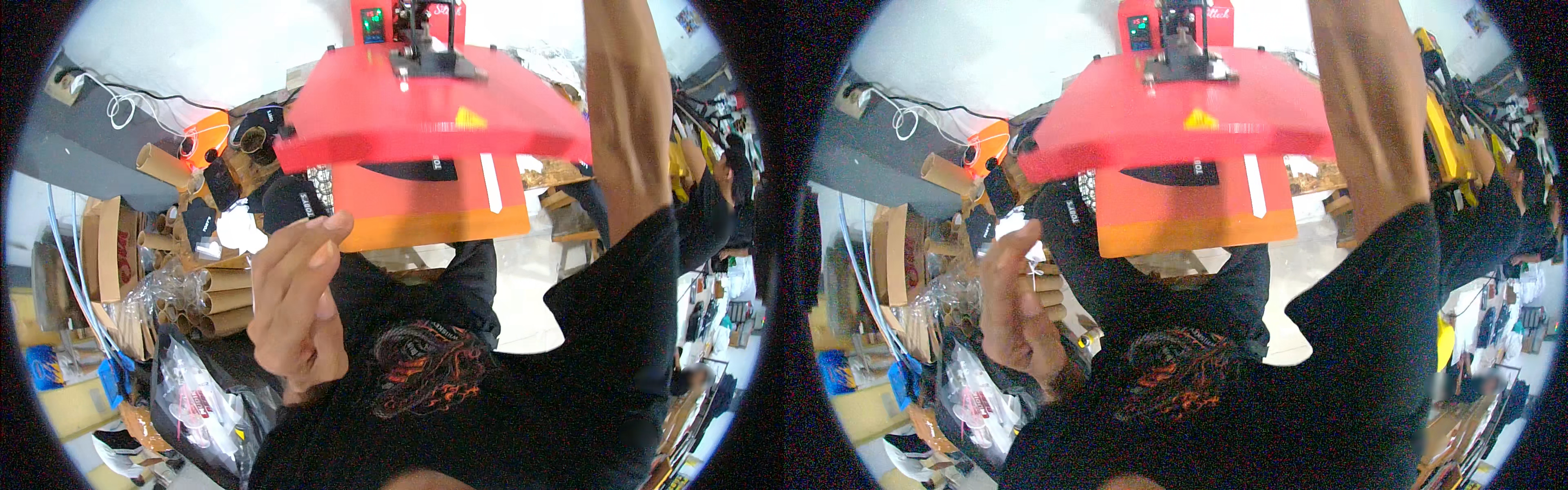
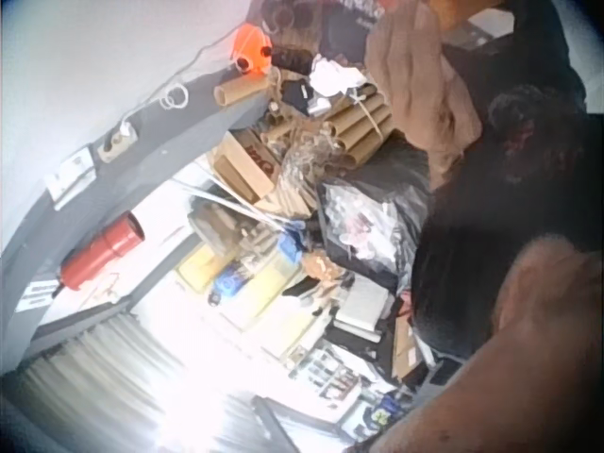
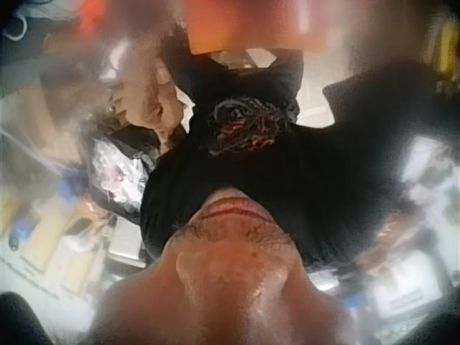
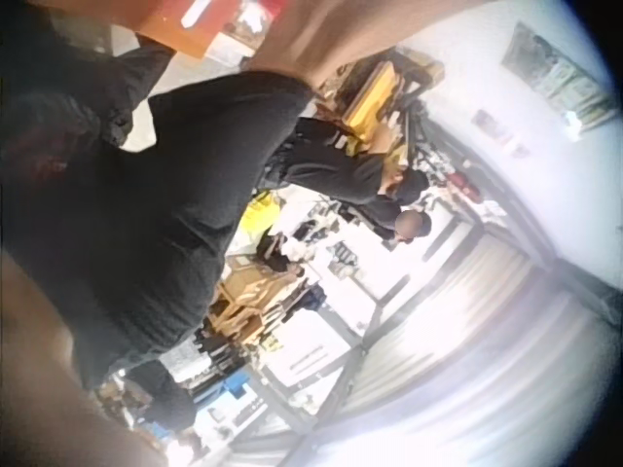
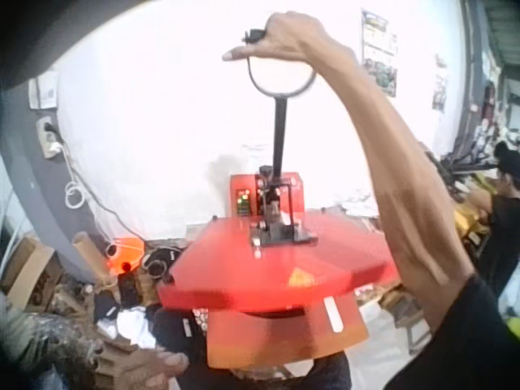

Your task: The person repeatedly places black baseball caps onto a red heat press machine, closes the press, and then opens it to remove the caps. This cycle is performed multiple times in a workshop setting.

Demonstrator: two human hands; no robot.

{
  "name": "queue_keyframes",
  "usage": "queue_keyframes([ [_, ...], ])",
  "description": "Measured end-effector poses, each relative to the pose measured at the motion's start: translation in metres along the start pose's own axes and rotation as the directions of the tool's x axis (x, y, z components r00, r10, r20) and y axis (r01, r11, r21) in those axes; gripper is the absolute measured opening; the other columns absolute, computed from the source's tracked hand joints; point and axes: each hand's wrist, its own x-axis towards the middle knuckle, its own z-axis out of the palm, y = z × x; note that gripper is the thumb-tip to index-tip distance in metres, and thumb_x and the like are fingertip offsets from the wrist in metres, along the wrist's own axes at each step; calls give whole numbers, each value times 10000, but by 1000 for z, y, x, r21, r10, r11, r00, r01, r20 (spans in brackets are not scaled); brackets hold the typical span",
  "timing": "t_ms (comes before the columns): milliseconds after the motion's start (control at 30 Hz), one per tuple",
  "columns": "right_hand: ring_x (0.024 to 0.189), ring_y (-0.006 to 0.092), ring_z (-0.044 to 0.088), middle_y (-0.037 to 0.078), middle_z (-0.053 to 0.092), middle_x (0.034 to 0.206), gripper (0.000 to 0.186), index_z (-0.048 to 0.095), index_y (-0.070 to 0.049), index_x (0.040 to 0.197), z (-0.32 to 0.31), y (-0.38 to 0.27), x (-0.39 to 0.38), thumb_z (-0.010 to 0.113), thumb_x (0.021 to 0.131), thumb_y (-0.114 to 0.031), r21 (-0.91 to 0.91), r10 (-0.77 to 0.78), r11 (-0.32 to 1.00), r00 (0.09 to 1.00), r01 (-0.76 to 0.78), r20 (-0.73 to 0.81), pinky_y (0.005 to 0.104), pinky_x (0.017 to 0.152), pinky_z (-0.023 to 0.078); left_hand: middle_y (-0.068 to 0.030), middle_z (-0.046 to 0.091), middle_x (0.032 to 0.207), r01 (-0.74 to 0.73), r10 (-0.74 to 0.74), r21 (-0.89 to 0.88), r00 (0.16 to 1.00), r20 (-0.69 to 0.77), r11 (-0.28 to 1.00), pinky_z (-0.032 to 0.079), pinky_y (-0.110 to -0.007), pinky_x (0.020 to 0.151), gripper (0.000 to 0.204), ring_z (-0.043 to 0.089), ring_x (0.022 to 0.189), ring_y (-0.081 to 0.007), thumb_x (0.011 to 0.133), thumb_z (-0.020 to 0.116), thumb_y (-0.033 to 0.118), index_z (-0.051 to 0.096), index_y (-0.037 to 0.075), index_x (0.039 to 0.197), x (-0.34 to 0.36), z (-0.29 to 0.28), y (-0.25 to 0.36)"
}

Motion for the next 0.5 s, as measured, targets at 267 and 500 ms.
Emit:
queue_keyframes([
  [267,857,317,680,133,694,898,207,753,-59,951,-32,-84,-167,753,851,-240,340,-80,940,982,16,174,423,787,555,-217,674,1213,-308,312,-52,946,94,950,439,-536,1026,388,619,1148,-377,952,545,299,726,-12,1099,89,81,-5],
  [500,847,326,678,130,691,884,222,750,-61,950,27,-95,-248,758,852,-260,542,33,744,831,-391,555,433,783,553,-168,671,1122,213,-50,-110,627,777,971,321,-605,1149,451,551,1238,-360,978,562,411,730,-6,1010,66,170,-43],
])
